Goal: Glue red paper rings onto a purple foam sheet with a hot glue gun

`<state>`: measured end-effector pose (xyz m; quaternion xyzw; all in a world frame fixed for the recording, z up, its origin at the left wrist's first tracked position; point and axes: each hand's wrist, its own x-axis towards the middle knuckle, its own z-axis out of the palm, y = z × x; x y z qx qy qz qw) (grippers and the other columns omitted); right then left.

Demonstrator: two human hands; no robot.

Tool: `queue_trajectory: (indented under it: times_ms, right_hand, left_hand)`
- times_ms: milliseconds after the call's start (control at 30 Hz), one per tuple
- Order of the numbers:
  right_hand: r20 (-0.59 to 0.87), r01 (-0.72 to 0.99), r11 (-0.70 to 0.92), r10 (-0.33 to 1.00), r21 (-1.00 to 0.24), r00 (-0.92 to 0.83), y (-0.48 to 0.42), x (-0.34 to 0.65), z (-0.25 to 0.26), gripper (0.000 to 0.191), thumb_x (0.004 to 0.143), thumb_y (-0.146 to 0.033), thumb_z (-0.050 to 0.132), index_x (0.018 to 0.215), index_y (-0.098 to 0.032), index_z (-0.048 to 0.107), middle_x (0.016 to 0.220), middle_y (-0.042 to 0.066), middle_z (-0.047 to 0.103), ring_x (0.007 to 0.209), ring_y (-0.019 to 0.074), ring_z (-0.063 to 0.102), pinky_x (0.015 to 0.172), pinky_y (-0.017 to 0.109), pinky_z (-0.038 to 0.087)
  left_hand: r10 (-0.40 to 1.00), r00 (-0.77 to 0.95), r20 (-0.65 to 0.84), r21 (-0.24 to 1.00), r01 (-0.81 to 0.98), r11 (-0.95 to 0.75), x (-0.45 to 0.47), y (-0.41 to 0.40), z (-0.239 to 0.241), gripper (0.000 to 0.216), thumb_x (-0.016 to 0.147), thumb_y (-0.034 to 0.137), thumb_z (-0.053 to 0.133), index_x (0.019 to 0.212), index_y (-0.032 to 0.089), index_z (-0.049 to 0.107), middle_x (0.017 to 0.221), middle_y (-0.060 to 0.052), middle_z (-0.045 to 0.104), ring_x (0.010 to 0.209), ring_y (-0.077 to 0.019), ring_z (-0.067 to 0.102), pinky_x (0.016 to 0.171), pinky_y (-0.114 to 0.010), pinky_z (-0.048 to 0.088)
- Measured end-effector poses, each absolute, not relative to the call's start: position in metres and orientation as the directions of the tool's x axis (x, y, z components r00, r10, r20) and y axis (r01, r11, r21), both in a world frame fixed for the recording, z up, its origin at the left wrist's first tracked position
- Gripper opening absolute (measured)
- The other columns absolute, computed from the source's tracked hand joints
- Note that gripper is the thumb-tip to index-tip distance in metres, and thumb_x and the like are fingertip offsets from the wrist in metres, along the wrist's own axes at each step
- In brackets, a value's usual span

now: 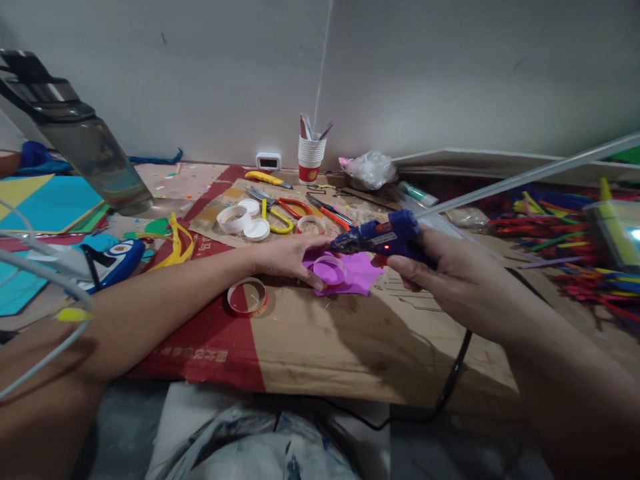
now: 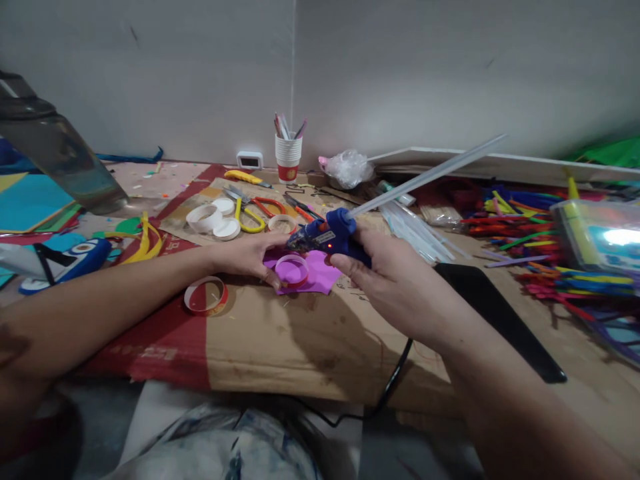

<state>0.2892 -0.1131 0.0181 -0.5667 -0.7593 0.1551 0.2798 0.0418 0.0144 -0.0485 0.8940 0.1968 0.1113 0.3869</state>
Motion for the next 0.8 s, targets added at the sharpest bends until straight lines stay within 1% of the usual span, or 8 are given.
queue_trajectory:
  times_ms: [67,167,267,367,467,567,667,800]
  right_hand:
    - [0.235,0.784,0.316,0.946,-0.535,-0.221,-0.111,0.288,0.017,0.031,0.091,-0.054,0.052,0.081,-0.025,0.057,0.062,0.000,0.051,0.059,0.0208,0.047,0.057,0.034,0.036]
    - [0.206,0.798,0.297,0.954,-0.525,-0.219,-0.109,0.288,0.015,0.030,0.091,-0.053,0.052,0.080,-0.025,0.057,0.063,0.001,0.055,0.059,0.0214,0.049,0.058,0.035,0.037]
    - [0.194,0.805,0.290,0.956,-0.517,-0.220,-0.110,0.291,0.011,0.031,0.092,-0.054,0.051,0.081,-0.025,0.057,0.062,0.001,0.054,0.058,0.0214,0.049,0.058,0.036,0.038]
    - [0.203,0.805,0.293,0.955,-0.516,-0.217,-0.113,0.294,0.007,0.032,0.093,-0.055,0.051,0.082,-0.026,0.057,0.060,0.000,0.052,0.057,0.0211,0.048,0.057,0.035,0.039]
    - [0.217,0.785,0.302,0.952,-0.541,-0.217,-0.112,0.296,0.001,0.029,0.093,-0.053,0.053,0.085,-0.026,0.059,0.063,0.002,0.055,0.057,0.0216,0.052,0.055,0.035,0.039]
    - [0.246,0.755,0.332,0.942,-0.566,-0.230,-0.111,0.296,-0.005,0.026,0.093,-0.051,0.055,0.088,-0.027,0.061,0.068,0.004,0.060,0.063,0.0236,0.057,0.056,0.035,0.043]
    - [0.251,0.741,0.352,0.935,-0.573,-0.250,-0.111,0.295,-0.008,0.024,0.093,-0.050,0.056,0.089,-0.027,0.061,0.073,0.006,0.063,0.071,0.0262,0.062,0.061,0.038,0.047]
    - [0.214,0.727,0.339,0.941,-0.596,-0.264,-0.110,0.291,-0.009,0.020,0.094,-0.046,0.055,0.090,-0.027,0.062,0.071,0.005,0.062,0.075,0.0275,0.064,0.064,0.038,0.050]
  left_hand:
    - [0.413,0.909,0.054,0.689,0.266,-0.675,0.043,0.015,-0.049,0.070,0.071,0.046,0.085,0.132,0.019,0.064,0.134,-0.011,0.065,0.124,-0.0290,0.059,0.107,-0.039,0.043]
    - [0.355,0.932,0.076,0.662,0.219,-0.717,0.044,0.016,-0.049,0.057,0.078,0.047,0.081,0.127,0.020,0.068,0.128,-0.009,0.067,0.119,-0.0263,0.060,0.106,-0.037,0.042]
    - [0.342,0.935,0.090,0.654,0.204,-0.728,0.044,0.016,-0.049,0.058,0.076,0.045,0.082,0.127,0.021,0.068,0.129,-0.008,0.066,0.123,-0.0257,0.058,0.110,-0.038,0.040]
    - [0.386,0.919,0.074,0.644,0.252,-0.722,0.043,0.016,-0.049,0.058,0.073,0.045,0.085,0.124,0.020,0.070,0.128,-0.010,0.066,0.123,-0.0272,0.057,0.110,-0.040,0.040]
    - [0.395,0.916,0.066,0.629,0.270,-0.729,0.042,0.015,-0.048,0.059,0.072,0.045,0.085,0.123,0.018,0.070,0.130,-0.012,0.065,0.125,-0.0283,0.056,0.110,-0.042,0.040]
    - [0.390,0.918,0.072,0.626,0.263,-0.734,0.041,0.015,-0.047,0.061,0.074,0.046,0.084,0.126,0.018,0.069,0.133,-0.012,0.064,0.128,-0.0283,0.055,0.113,-0.042,0.039]
    - [0.405,0.912,0.070,0.630,0.275,-0.727,0.041,0.014,-0.047,0.060,0.072,0.046,0.085,0.124,0.019,0.070,0.135,-0.012,0.063,0.129,-0.0283,0.055,0.114,-0.043,0.038]
    - [0.438,0.898,0.053,0.636,0.307,-0.708,0.041,0.014,-0.048,0.064,0.069,0.046,0.088,0.124,0.020,0.069,0.137,-0.012,0.063,0.131,-0.0285,0.054,0.115,-0.043,0.037]
